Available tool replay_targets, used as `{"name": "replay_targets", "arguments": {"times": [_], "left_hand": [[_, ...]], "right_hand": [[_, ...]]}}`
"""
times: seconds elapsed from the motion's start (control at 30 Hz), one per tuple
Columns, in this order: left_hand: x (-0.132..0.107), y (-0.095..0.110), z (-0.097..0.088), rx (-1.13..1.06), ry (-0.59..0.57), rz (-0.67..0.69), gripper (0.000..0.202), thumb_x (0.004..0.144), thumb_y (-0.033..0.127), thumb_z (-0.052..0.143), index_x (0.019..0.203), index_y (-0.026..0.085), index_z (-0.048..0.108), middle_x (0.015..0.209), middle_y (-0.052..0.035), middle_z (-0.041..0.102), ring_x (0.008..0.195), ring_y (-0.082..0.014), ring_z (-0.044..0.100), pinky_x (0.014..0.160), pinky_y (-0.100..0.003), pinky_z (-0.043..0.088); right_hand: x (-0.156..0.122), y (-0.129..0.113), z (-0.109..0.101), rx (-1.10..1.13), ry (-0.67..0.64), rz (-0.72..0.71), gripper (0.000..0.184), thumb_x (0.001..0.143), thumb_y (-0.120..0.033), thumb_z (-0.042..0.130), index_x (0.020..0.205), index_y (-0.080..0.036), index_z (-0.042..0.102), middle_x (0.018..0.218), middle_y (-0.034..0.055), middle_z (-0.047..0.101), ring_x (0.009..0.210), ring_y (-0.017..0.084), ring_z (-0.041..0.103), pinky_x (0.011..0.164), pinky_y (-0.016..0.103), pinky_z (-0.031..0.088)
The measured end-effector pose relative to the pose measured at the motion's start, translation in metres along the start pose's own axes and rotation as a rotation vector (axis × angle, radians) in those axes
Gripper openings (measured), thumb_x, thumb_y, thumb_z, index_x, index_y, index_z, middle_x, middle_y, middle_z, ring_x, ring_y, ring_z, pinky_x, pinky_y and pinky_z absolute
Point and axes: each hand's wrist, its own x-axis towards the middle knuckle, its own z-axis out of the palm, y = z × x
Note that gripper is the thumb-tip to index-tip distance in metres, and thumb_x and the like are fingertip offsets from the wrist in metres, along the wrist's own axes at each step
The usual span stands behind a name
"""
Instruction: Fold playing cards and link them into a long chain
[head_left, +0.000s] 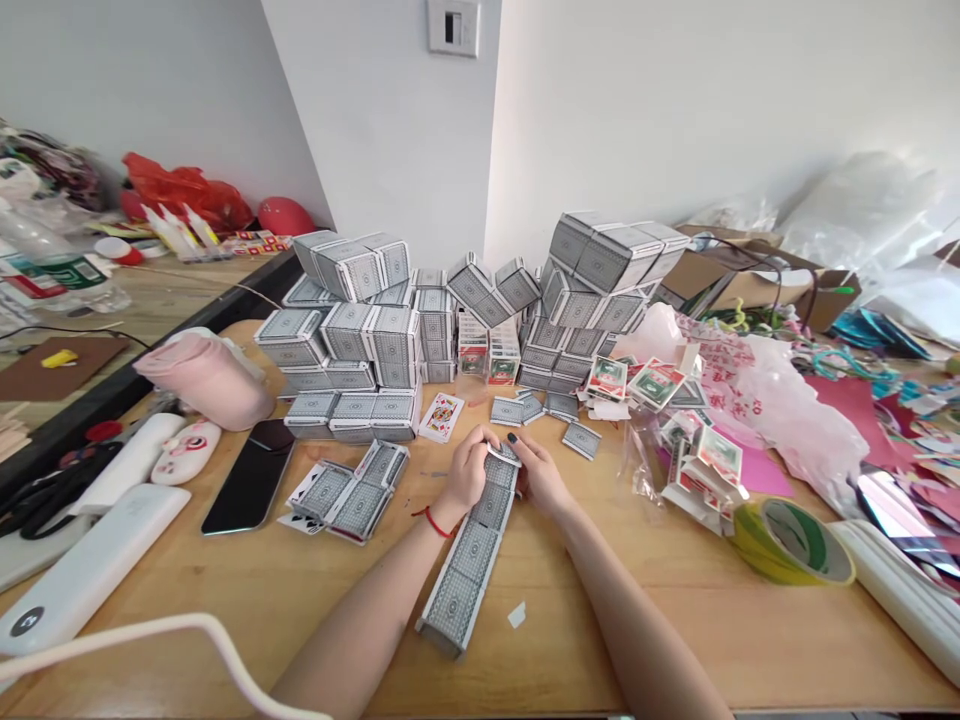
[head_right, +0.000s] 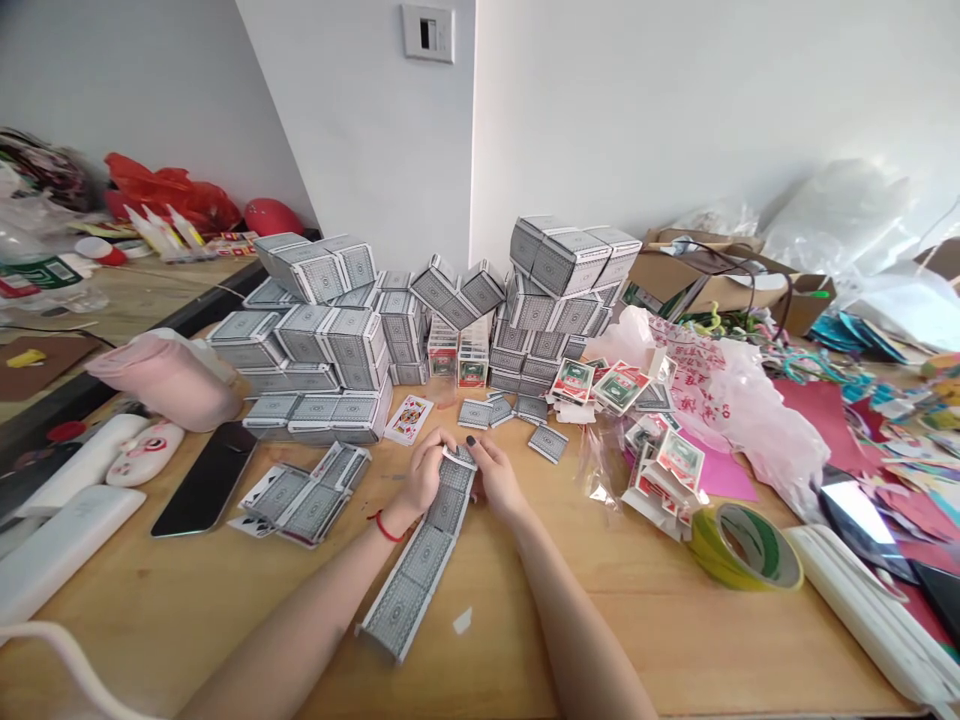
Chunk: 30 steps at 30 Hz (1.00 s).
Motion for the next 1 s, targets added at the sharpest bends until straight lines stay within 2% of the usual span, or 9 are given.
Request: {"name": "replay_targets", "arguments": {"times": [0.17,0.27,0.43,0.5,0.57,0.63,0.77,1.0], "left_hand": [[-0.001,0.0,-0.001,0.011,-0.033,0.006,0.019,0.074,0.017,0.028,0.066,0.018,0.045,0.065,-0.0016,0.046,0.064,-0.0144,0.042,0.061,-0.025,0.034],[-0.002,0.001,-0.002,0.017,-0.033,-0.009,0.02,0.074,0.017,0.027,0.065,0.018,0.045,0.064,-0.0016,0.046,0.062,-0.0142,0.041,0.059,-0.025,0.033],[-0.004,0.002,-0.003,-0.035,-0.086,-0.022,0.014,0.077,0.024,0.033,0.074,0.017,0.046,0.067,-0.0003,0.046,0.062,-0.0129,0.043,0.058,-0.024,0.035],[-0.003,0.0,-0.001,-0.042,-0.08,-0.069,0.014,0.076,0.029,0.044,0.085,0.018,0.044,0.067,0.0018,0.047,0.061,-0.0119,0.045,0.057,-0.023,0.036],[-0.001,-0.002,0.0,-0.004,-0.055,-0.105,0.026,0.072,0.032,0.053,0.092,0.018,0.043,0.067,0.0032,0.048,0.059,-0.0111,0.045,0.056,-0.022,0.036],[0.002,-0.004,0.0,0.07,-0.035,-0.111,0.028,0.07,0.034,0.058,0.089,0.018,0.045,0.068,0.003,0.048,0.06,-0.0108,0.045,0.058,-0.022,0.036],[0.006,-0.005,-0.001,0.143,-0.074,-0.069,0.02,0.073,0.035,0.054,0.074,0.016,0.049,0.066,0.0031,0.046,0.061,-0.01,0.043,0.058,-0.021,0.035],[0.007,-0.008,-0.003,0.162,0.002,-0.027,0.017,0.073,0.031,0.053,0.068,0.016,0.049,0.064,0.0024,0.048,0.059,-0.0102,0.044,0.056,-0.021,0.034]], "right_hand": [[0.002,0.001,-0.005,-0.214,0.017,-0.06,0.033,0.068,-0.048,0.06,0.067,-0.018,0.046,0.041,-0.0101,0.04,0.028,0.004,0.032,0.027,0.015,0.025],[-0.001,-0.005,-0.009,-0.221,-0.03,0.013,0.035,0.067,-0.049,0.06,0.067,-0.017,0.047,0.04,-0.0096,0.041,0.027,0.003,0.032,0.026,0.015,0.024],[-0.005,-0.011,-0.01,-0.125,-0.167,0.2,0.034,0.067,-0.047,0.061,0.073,-0.015,0.053,0.054,-0.0024,0.056,0.04,0.008,0.051,0.033,0.017,0.041],[-0.004,-0.007,-0.01,-0.11,-0.132,0.162,0.032,0.066,-0.046,0.062,0.071,-0.016,0.053,0.052,-0.0033,0.055,0.039,0.008,0.052,0.035,0.018,0.044],[-0.002,-0.001,-0.009,-0.145,-0.053,0.063,0.032,0.066,-0.047,0.062,0.066,-0.017,0.05,0.046,-0.0057,0.051,0.033,0.007,0.047,0.031,0.017,0.041],[0.0,0.007,-0.008,-0.197,0.02,-0.024,0.033,0.067,-0.048,0.06,0.064,-0.017,0.048,0.042,-0.0072,0.048,0.029,0.007,0.043,0.027,0.017,0.036],[0.002,0.014,-0.007,-0.259,0.129,-0.129,0.033,0.071,-0.049,0.054,0.064,-0.018,0.046,0.039,-0.0081,0.044,0.026,0.007,0.04,0.025,0.017,0.031],[-0.001,0.012,-0.007,-0.317,0.034,-0.133,0.032,0.073,-0.05,0.05,0.074,-0.019,0.051,0.044,-0.0056,0.05,0.03,0.01,0.048,0.029,0.02,0.037]]}}
